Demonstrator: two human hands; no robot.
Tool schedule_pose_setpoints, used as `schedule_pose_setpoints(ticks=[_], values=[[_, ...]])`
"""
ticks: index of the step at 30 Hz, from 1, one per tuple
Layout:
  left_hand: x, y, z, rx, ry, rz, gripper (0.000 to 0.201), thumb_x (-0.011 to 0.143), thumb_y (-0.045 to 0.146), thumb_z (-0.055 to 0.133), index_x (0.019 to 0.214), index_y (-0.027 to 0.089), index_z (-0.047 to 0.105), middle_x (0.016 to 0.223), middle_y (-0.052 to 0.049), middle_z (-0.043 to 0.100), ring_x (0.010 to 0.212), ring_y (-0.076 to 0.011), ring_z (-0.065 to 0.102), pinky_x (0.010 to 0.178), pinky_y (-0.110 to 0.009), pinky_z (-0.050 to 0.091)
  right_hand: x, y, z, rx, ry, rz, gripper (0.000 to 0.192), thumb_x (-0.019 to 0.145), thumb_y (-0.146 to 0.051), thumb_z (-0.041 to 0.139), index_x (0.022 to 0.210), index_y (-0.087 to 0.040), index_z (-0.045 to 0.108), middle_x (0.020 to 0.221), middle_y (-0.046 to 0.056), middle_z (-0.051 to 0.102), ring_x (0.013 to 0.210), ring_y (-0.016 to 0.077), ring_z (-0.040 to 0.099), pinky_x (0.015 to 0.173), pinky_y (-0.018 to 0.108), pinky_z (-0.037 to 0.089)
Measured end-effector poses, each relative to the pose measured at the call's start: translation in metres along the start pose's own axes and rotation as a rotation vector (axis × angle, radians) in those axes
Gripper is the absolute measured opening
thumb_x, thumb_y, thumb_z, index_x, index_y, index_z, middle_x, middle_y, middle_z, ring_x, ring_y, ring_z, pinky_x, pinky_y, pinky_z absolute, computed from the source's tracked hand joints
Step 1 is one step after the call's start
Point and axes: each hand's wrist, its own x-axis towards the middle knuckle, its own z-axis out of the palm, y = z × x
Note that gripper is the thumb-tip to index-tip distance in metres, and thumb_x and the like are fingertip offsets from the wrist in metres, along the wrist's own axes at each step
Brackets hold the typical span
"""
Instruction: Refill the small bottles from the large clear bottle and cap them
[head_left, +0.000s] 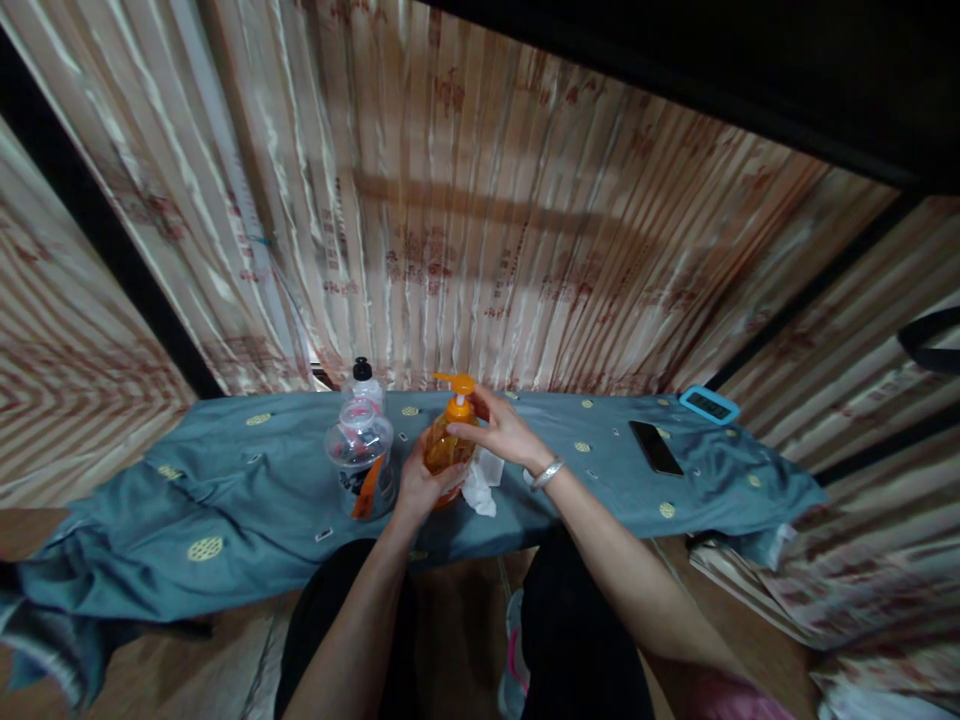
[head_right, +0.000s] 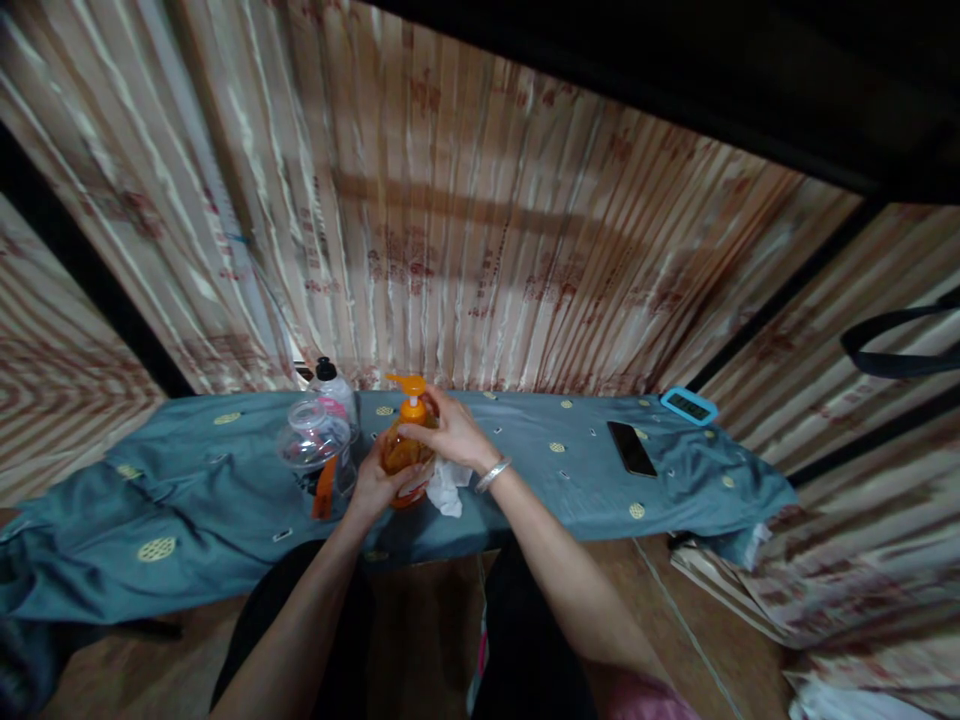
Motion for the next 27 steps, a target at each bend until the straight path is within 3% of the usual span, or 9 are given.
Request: schedule_pose_setpoints(ticks=[3,9,13,15,18,23,27], values=[[0.000,-0.001,0.001,-0.023,-0.002,-0.001,0.055,0.058,0.023,0.077,0.110,0.021,0.060,0.111,-0.007,0.072,0.105,-0.0289,0.068,0.095,-0.047,0.054,0.000,-0.001,-0.002,-0.028,-0.017,0.007,0.031,0.086,-0.041,0.067,0.105,-0.017,0.063,0.101,0.004,0.068,0.093,0.0199,0.065,0.086,0.042,0.052],[0.001,-0.007,-0.001,0.007,0.008,-0.008,0.057,0.058,0.022,0.078,0.112,0.019,0.060,0.113,-0.009,0.071,0.107,-0.0287,0.068,0.097,-0.046,0.053,-0.001,0.002,0.008,-0.087,0.138,0.097,0.035,0.082,-0.045,0.070,0.099,-0.016,0.060,0.089,0.003,0.066,0.083,0.0191,0.064,0.081,0.042,0.052],[0.001,-0.008,0.000,0.002,0.017,-0.014,0.059,0.057,0.020,0.078,0.114,0.020,0.061,0.115,-0.010,0.071,0.109,-0.0297,0.067,0.098,-0.047,0.052,-0.003,0.000,0.002,-0.030,0.029,0.024,0.045,0.081,-0.042,0.072,0.115,-0.017,0.058,0.105,0.005,0.067,0.095,0.0210,0.065,0.087,0.043,0.052],[0.001,-0.007,0.000,-0.016,0.009,-0.015,0.061,0.057,0.021,0.078,0.115,0.020,0.060,0.115,-0.010,0.071,0.109,-0.0299,0.067,0.098,-0.048,0.052,-0.004,0.000,0.000,-0.026,-0.014,0.001,0.038,0.084,-0.040,0.069,0.113,-0.018,0.060,0.106,0.005,0.067,0.096,0.0207,0.064,0.088,0.043,0.051],[0.001,-0.005,0.001,-0.030,-0.002,-0.015,0.061,0.057,0.023,0.079,0.114,0.020,0.060,0.113,-0.009,0.072,0.108,-0.0295,0.067,0.098,-0.047,0.052,-0.003,0.004,0.002,-0.044,0.013,0.021,0.031,0.087,-0.040,0.066,0.106,-0.017,0.062,0.100,0.004,0.067,0.091,0.0196,0.064,0.085,0.042,0.051],[0.000,-0.004,0.000,-0.056,-0.002,-0.013,0.057,0.057,0.025,0.078,0.111,0.020,0.061,0.112,-0.009,0.072,0.106,-0.0290,0.068,0.096,-0.046,0.054,-0.002,0.005,0.010,-0.045,0.111,0.054,0.036,0.084,-0.043,0.070,0.107,-0.017,0.060,0.100,0.004,0.066,0.089,0.0200,0.064,0.084,0.043,0.052],[0.000,-0.005,0.000,-0.036,0.001,-0.020,0.058,0.056,0.024,0.078,0.112,0.020,0.061,0.113,-0.008,0.072,0.107,-0.0291,0.067,0.098,-0.046,0.053,-0.004,0.001,0.005,0.000,0.038,-0.007,0.044,0.081,-0.038,0.073,0.116,-0.017,0.057,0.104,0.005,0.067,0.095,0.0212,0.065,0.087,0.043,0.052]])
